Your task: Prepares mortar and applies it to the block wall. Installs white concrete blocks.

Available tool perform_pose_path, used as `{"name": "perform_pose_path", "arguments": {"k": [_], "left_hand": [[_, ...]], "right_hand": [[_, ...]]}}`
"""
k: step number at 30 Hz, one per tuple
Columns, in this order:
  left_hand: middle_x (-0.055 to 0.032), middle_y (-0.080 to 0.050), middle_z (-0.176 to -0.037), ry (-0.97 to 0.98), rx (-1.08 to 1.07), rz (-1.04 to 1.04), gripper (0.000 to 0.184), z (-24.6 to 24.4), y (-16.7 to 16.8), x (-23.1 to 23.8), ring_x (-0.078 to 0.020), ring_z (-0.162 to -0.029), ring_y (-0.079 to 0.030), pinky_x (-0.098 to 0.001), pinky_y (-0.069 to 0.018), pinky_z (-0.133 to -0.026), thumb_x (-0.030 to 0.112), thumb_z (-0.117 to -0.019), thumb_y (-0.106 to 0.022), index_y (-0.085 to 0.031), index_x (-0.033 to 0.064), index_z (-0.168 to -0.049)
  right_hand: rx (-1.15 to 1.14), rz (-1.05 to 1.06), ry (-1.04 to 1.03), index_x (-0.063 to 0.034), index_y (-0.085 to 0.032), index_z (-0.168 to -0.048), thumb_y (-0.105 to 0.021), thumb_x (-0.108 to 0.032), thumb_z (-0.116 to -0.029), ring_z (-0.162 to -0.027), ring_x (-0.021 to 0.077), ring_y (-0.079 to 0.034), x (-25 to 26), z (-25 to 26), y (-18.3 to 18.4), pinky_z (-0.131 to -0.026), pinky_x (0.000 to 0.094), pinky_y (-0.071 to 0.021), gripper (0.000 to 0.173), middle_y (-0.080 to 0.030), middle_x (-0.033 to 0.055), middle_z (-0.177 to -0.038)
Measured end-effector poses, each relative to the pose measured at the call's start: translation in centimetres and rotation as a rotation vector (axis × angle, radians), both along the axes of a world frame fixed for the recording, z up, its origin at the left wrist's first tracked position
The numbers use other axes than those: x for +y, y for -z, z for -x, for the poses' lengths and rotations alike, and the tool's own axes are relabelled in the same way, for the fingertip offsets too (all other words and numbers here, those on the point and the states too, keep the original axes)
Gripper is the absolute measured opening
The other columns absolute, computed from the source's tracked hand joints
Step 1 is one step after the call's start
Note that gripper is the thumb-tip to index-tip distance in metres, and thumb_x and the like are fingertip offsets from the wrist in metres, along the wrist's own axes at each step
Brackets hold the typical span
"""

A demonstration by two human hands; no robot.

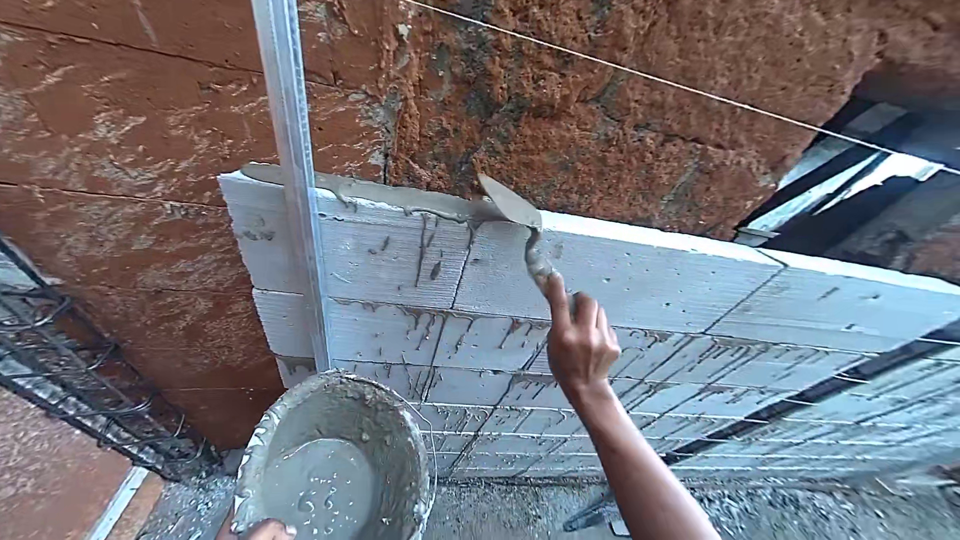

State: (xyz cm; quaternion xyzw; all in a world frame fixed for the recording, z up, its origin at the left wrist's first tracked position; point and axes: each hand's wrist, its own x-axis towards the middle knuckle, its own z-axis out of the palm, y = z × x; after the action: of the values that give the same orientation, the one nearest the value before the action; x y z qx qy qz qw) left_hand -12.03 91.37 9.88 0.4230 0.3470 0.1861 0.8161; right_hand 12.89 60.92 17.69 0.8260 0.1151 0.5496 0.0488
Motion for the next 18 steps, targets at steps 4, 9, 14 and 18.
{"name": "perform_pose_path", "arguments": {"k": [4, 9, 14, 18], "left_hand": [[-0.0016, -0.065, -0.098, 0.032, 0.007, -0.002, 0.056, -0.9, -0.1, -0.4, -0.0066, -0.081, -0.067, -0.0283, -0.0605, -0.066, -0.018, -0.0762, -0.051, -0.048, 0.0079, -0.126], [-0.0045, -0.068, -0.104, 0.095, -0.013, -0.005, 0.061, -2.4, -0.8, -1.8, -0.0092, -0.083, -0.070, -0.0298, -0.0621, -0.065, -0.018, -0.0786, -0.053, -0.048, 0.0056, -0.135], [-0.0139, -0.070, -0.112, 0.215, -0.023, -0.070, 0.065, -4.7, -0.3, -4.2, -0.0185, -0.092, -0.072, -0.0368, -0.0633, -0.073, -0.020, -0.0698, -0.056, -0.056, -0.0018, -0.132], [-0.0173, -0.059, -0.139, 0.362, -0.029, -0.169, 0.070, -5.6, 0.2, -7.3, -0.0188, -0.116, -0.065, -0.0332, -0.0590, -0.089, -0.020, -0.0675, -0.058, -0.058, -0.0050, -0.136]], "right_hand": [[0.025, 0.104, 0.116, -0.0168, -0.058, -0.148, -0.056, 0.004, -0.0955, -0.071, 0.0401, -0.067, -3.9, 1.0, 1.8, -0.050, 0.0466, -0.0487, 0.056, -0.066, 0.0254, -0.098], [0.117, -0.079, 0.027, -0.0156, -0.071, -0.134, -0.060, -0.010, -0.0965, -0.066, 0.0348, -0.067, -4.0, 11.6, 2.9, -0.048, 0.0434, -0.0488, 0.039, -0.070, 0.0218, -0.094], [0.908, -0.211, -0.359, -0.0214, -0.072, -0.131, -0.064, -0.028, -0.0880, -0.067, 0.0201, -0.070, -2.2, 18.4, 5.8, -0.054, 0.0448, -0.0565, 0.045, -0.074, 0.0046, -0.088], [1.526, -0.248, -0.159, -0.0246, -0.069, -0.134, -0.066, -0.026, -0.0878, -0.080, 0.0354, -0.072, -0.4, 17.4, 8.7, -0.068, 0.0629, -0.0558, 0.046, -0.075, 0.0121, -0.089]]}}
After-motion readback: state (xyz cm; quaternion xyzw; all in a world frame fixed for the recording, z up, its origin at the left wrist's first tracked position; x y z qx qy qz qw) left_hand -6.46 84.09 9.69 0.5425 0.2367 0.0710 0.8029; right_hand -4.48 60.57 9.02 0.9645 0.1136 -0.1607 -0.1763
